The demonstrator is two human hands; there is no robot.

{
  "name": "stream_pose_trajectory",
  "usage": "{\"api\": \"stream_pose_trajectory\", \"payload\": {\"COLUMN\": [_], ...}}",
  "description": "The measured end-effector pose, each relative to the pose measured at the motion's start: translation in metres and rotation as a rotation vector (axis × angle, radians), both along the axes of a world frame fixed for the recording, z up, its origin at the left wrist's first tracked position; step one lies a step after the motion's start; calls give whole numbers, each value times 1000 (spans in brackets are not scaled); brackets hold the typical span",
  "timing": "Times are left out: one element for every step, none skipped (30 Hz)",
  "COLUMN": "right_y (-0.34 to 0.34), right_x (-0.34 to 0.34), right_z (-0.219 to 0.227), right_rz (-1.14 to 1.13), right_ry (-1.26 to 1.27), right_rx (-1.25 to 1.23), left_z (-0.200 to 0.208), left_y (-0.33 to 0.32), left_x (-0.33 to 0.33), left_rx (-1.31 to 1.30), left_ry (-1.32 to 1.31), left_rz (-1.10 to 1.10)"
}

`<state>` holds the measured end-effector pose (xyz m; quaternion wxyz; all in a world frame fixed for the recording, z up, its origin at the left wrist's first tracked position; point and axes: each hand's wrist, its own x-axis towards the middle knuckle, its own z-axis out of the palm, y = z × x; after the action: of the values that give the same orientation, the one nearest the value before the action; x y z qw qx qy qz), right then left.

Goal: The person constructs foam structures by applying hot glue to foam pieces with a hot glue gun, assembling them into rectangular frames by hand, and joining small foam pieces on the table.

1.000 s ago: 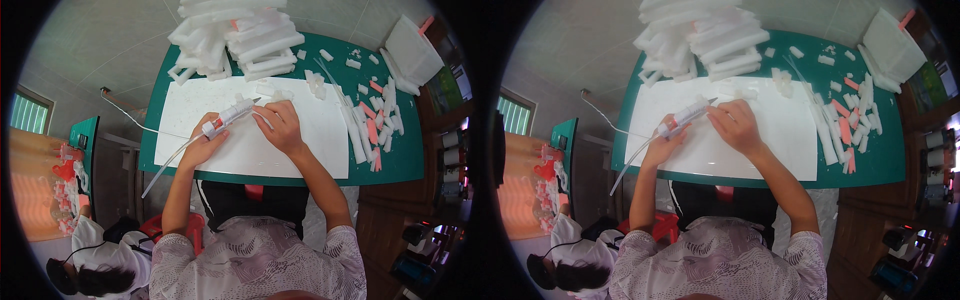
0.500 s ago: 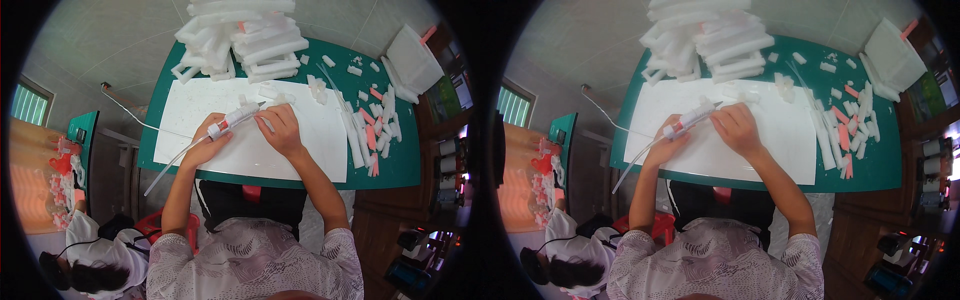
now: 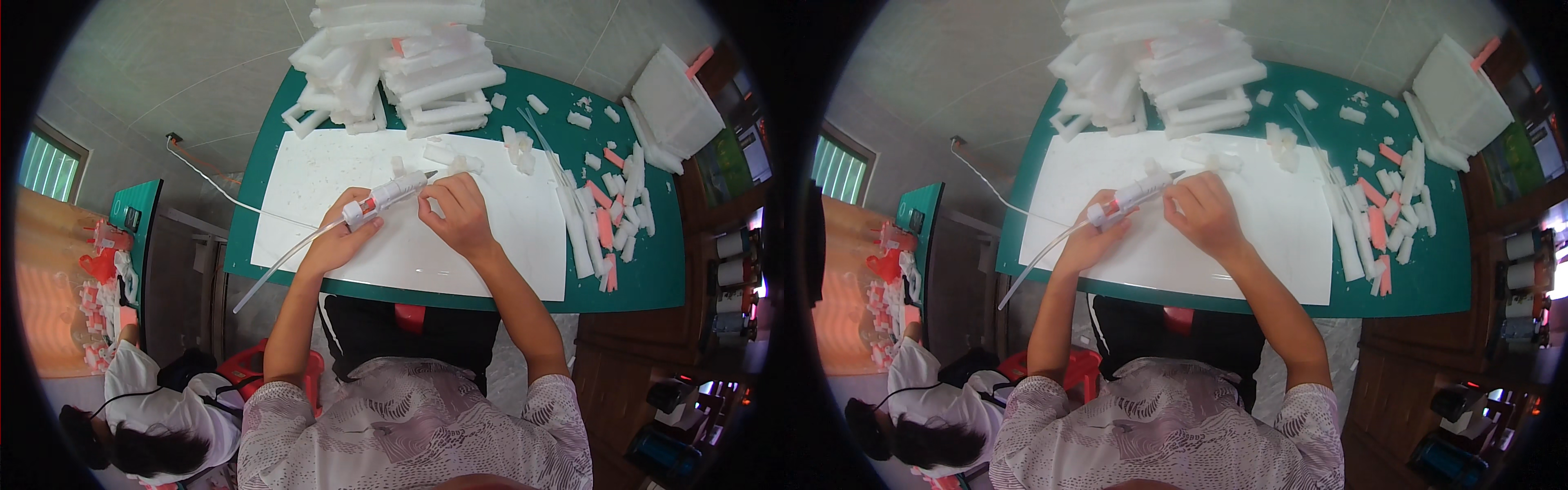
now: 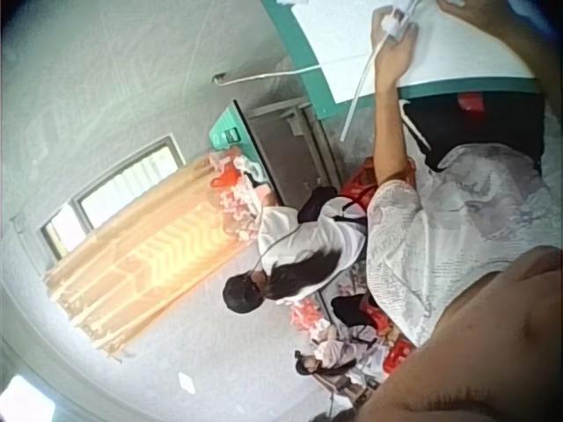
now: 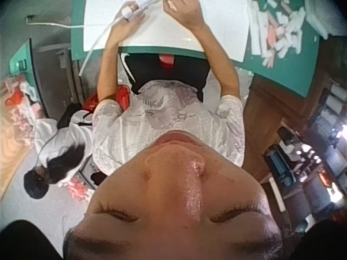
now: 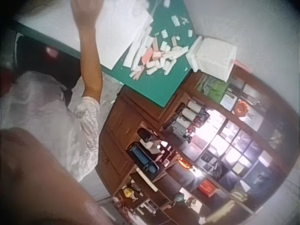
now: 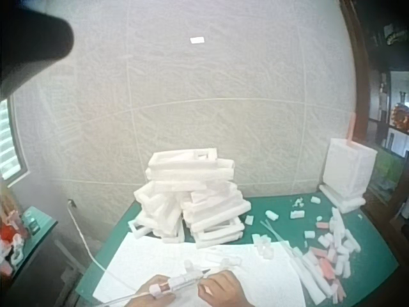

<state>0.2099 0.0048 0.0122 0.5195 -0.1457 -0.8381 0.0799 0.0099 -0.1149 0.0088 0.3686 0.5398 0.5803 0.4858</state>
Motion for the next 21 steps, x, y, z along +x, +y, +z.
{"api": "stream_pose_trajectory", "payload": {"right_y": [0,0,1,1,1,1,0,0,0,0,0,-1,-1,-1,-1,-1,-1,-1,-1,-1,-2], "right_x": [0,1,1,1,1,0,0,0,0,-1,-1,-1,-1,-2,-2,-2,-1,-1,-2,-2,-3], "right_z": [0,0,-1,-1,-1,-1,0,0,0,0,0,0,-1,-1,-1,-2,-2,-2,-2,-1,-1], "right_rz": [-2,-4,-5,0,4,4,6,8,8,12,17,18,19,20,21,17,14,13,14,15,16], "right_ry": [-1,-2,-2,-4,-6,-6,-5,-4,-3,-5,-6,-5,-6,-6,-6,-12,-18,-19,-12,-5,-5], "right_rx": [4,8,9,8,8,8,8,7,7,7,7,7,10,12,12,15,19,19,19,20,19], "left_z": [0,0,1,1,2,2,1,1,0,-2,-4,-5,-5,-4,-3,-2,0,1,2,2,3], "left_y": [0,0,-1,-1,-1,-1,-1,-1,-1,-1,-1,-1,-1,-1,-1,-1,-1,-1,-2,-2,-2], "left_x": [0,-1,-1,0,0,0,1,2,2,1,0,0,0,1,2,3,4,5,5,4,4], "left_rx": [0,-18,-36,-37,-45,-54,-53,-48,-42,-42,-29,-15,-15,-1,14,14,-8,-29,-29,-33,-38], "left_ry": [0,4,9,9,29,49,50,42,35,35,42,50,49,31,14,14,-20,-54,-54,-60,-65], "left_rz": [-1,-10,-18,-19,-13,-8,-8,12,32,32,38,44,44,47,51,50,53,57,58,62,65]}}
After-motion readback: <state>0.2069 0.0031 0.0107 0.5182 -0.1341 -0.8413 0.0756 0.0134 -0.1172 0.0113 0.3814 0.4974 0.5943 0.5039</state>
